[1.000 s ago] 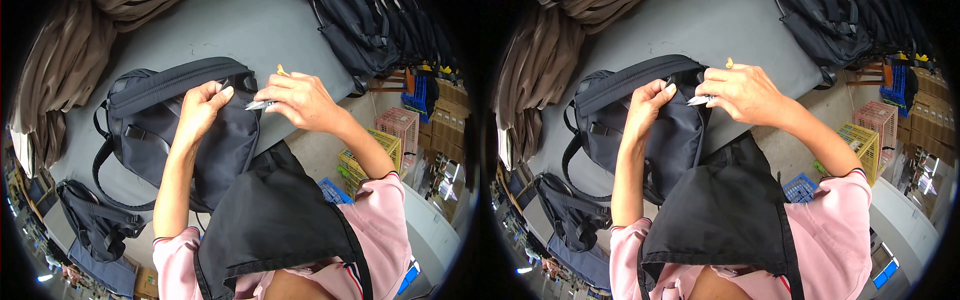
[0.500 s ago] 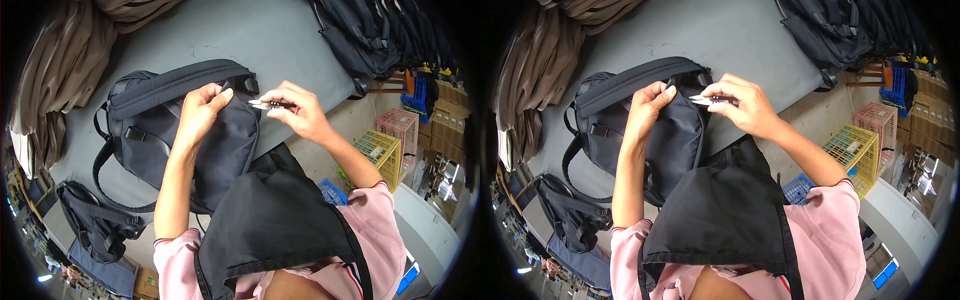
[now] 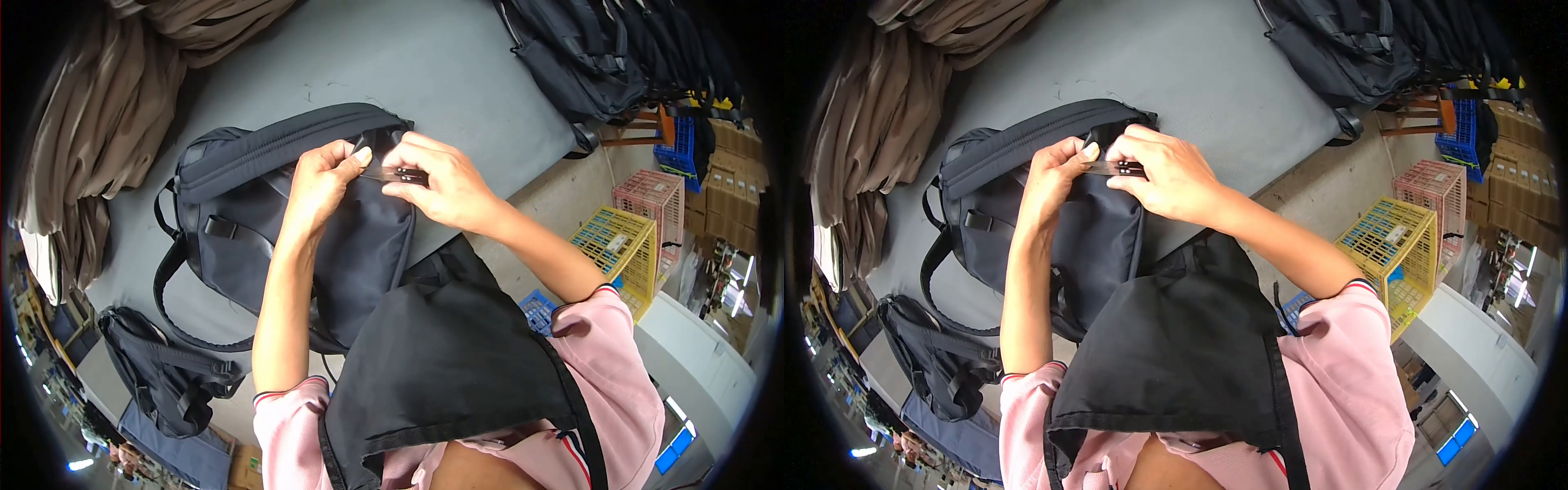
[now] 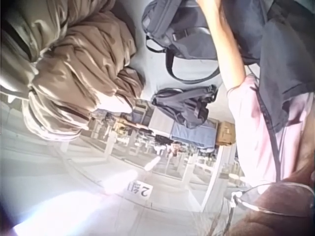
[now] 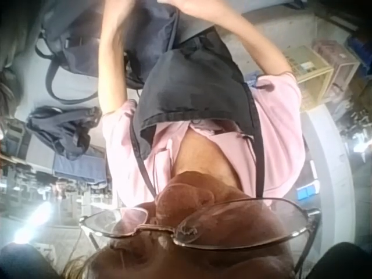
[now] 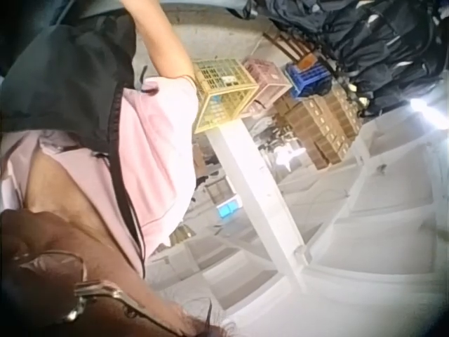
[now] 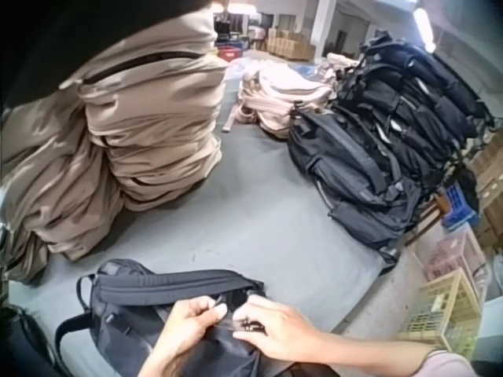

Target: The person is inspecting and cleaning loose threads off of backpacks using a small pair of nippers.

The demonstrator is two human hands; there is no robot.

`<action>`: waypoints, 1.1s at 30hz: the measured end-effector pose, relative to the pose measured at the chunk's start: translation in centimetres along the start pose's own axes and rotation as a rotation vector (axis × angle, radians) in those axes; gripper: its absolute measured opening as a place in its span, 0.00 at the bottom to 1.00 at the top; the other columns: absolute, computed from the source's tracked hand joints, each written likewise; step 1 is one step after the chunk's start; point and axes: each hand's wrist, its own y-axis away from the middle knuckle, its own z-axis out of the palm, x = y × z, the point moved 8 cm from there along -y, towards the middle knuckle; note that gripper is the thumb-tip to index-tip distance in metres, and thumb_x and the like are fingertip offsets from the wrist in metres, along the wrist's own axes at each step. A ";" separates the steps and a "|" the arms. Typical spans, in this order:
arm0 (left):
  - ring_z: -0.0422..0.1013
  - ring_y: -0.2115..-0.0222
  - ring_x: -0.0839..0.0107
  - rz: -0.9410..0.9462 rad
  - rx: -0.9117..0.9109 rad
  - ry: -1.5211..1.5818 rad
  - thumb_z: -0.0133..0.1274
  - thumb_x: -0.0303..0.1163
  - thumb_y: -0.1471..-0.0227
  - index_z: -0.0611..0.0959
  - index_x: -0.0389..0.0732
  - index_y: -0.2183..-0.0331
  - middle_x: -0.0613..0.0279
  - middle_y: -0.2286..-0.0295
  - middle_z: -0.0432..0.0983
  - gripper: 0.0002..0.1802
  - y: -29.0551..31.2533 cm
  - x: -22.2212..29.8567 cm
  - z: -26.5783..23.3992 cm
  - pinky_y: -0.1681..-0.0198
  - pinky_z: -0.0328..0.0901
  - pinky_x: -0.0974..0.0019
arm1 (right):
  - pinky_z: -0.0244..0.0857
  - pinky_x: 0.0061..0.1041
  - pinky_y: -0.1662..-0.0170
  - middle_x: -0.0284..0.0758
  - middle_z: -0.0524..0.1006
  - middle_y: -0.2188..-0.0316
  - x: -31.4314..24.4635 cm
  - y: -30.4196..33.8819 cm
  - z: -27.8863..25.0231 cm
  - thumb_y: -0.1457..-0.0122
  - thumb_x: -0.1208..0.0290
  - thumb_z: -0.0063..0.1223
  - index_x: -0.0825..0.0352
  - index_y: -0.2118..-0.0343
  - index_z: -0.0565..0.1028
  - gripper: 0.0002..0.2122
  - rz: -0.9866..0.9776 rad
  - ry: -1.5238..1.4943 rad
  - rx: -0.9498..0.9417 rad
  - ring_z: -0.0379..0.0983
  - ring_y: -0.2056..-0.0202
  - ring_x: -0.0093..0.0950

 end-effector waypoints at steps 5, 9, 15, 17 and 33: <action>0.53 0.81 0.86 -0.004 0.012 0.009 0.55 0.34 0.50 0.77 0.37 0.79 0.77 0.84 0.64 0.12 0.3 -0.1 -0.4 0.78 0.49 0.76 | 0.62 0.25 0.70 0.29 0.71 0.76 1.4 2.8 1.0 0.50 0.75 0.57 0.68 0.73 0.70 0.06 0.057 -0.442 -0.479 0.66 0.74 0.20; 0.56 0.80 0.86 0.045 0.048 0.044 0.55 0.32 0.49 0.78 0.37 0.77 0.78 0.83 0.65 0.10 0.7 -0.2 -1.2 0.76 0.52 0.77 | 0.60 0.17 0.68 0.28 0.69 0.77 2.8 4.7 -0.5 0.49 0.79 0.55 0.71 0.73 0.69 0.06 0.538 -0.757 -0.275 0.64 0.72 0.16; 0.64 0.74 0.83 0.157 0.055 0.045 0.54 0.31 0.49 0.79 0.36 0.74 0.73 0.78 0.72 0.08 1.0 2.1 -0.3 0.68 0.59 0.78 | 0.61 0.18 0.72 0.30 0.70 0.75 -0.1 3.0 -3.4 0.52 0.79 0.57 0.68 0.66 0.73 0.09 -0.019 -0.091 0.238 0.65 0.78 0.19; 0.66 0.72 0.82 0.173 0.050 0.041 0.54 0.30 0.49 0.80 0.36 0.74 0.71 0.76 0.74 0.08 1.2 2.3 -0.2 0.65 0.60 0.77 | 0.61 0.20 0.73 0.31 0.70 0.75 -0.7 3.1 -3.4 0.53 0.78 0.58 0.68 0.66 0.73 0.10 -0.079 -0.010 0.224 0.65 0.79 0.21; 0.63 0.60 0.76 0.393 0.467 0.765 0.50 0.27 0.45 0.76 0.37 0.64 0.66 0.61 0.68 0.06 8.0 -2.2 -0.3 0.52 0.56 0.70 | 0.61 0.14 0.70 0.30 0.73 0.67 5.0 2.7 -2.4 0.41 0.72 0.48 0.68 0.62 0.73 0.07 0.211 -0.470 0.136 0.61 0.77 0.12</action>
